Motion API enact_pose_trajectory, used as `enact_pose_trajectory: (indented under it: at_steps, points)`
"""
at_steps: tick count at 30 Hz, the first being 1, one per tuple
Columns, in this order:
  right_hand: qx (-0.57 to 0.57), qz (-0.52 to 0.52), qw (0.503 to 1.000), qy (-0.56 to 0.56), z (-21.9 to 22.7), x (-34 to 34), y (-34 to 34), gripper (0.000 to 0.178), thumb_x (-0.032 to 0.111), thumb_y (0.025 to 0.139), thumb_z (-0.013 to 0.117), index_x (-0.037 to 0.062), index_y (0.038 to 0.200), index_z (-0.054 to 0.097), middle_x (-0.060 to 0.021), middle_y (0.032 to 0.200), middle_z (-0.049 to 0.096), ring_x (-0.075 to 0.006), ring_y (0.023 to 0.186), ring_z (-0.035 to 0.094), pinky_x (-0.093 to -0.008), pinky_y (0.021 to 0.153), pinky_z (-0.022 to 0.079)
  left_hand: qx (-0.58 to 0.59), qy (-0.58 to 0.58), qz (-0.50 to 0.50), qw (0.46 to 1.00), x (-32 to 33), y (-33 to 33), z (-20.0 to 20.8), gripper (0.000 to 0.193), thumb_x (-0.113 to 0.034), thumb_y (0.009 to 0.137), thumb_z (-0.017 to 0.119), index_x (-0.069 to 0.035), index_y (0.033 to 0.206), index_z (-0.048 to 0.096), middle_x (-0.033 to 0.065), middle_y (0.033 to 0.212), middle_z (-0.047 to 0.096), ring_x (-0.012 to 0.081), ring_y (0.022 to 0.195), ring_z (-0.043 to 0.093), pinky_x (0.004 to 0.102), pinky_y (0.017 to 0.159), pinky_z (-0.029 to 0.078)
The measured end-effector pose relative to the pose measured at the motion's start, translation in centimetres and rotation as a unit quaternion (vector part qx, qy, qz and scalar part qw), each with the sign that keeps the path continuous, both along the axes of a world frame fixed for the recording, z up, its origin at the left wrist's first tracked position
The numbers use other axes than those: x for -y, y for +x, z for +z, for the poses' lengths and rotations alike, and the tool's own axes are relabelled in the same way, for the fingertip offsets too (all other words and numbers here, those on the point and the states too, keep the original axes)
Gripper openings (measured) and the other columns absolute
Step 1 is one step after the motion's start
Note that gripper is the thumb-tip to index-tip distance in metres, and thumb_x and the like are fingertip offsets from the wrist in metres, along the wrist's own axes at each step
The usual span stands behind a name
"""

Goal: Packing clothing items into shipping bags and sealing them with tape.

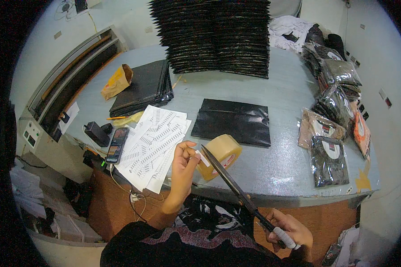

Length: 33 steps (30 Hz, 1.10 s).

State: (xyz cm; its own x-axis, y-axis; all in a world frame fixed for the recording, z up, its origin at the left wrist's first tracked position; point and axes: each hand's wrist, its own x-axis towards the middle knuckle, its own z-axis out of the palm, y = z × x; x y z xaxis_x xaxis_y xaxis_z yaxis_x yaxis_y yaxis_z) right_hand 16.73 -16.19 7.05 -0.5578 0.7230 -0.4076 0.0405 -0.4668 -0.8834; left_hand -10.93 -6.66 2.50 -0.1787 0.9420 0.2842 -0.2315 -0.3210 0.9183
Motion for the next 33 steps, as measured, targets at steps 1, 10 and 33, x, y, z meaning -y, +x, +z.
enact_pose_trajectory:
  at_steps: [1,10,33]
  points:
    - [0.000,-0.001,1.000,0.000,-0.1,0.0,0.1,0.041,0.023,0.071,0.062,-0.0039,0.092,0.039,-0.0099,0.060,0.046,-0.0137,0.044,0.046,-0.0247,0.033,0.042,-0.009,-0.001,0.003,1.000,0.0,0.0,0.0,0.025,0.003,0.081,0.046,-0.004,0.105,0.041,-0.0014,0.074,0.045,0.0052,0.071,0.044,0.0186,0.068,0.035]
    - [-0.012,0.010,1.000,0.011,0.3,-0.1,0.0,0.035,0.018,0.074,0.060,-0.0035,0.091,0.039,-0.0103,0.064,0.048,-0.0133,0.045,0.047,-0.0242,0.033,0.042,-0.003,0.004,-0.003,1.000,0.2,0.1,0.3,0.024,0.003,0.081,0.045,-0.004,0.104,0.042,-0.0019,0.076,0.044,0.0045,0.071,0.044,0.0174,0.067,0.034]
    - [0.129,0.126,0.971,0.158,-0.7,-2.1,1.2,0.034,0.013,0.071,0.066,0.0010,0.093,0.042,-0.0060,0.061,0.055,-0.0130,0.048,0.055,-0.0260,0.042,0.041,0.222,0.076,0.078,0.969,-0.9,0.0,-1.6,0.034,-0.018,0.081,0.035,-0.007,0.113,0.036,0.0033,0.080,0.043,0.0096,0.068,0.042,0.0205,0.056,0.038]
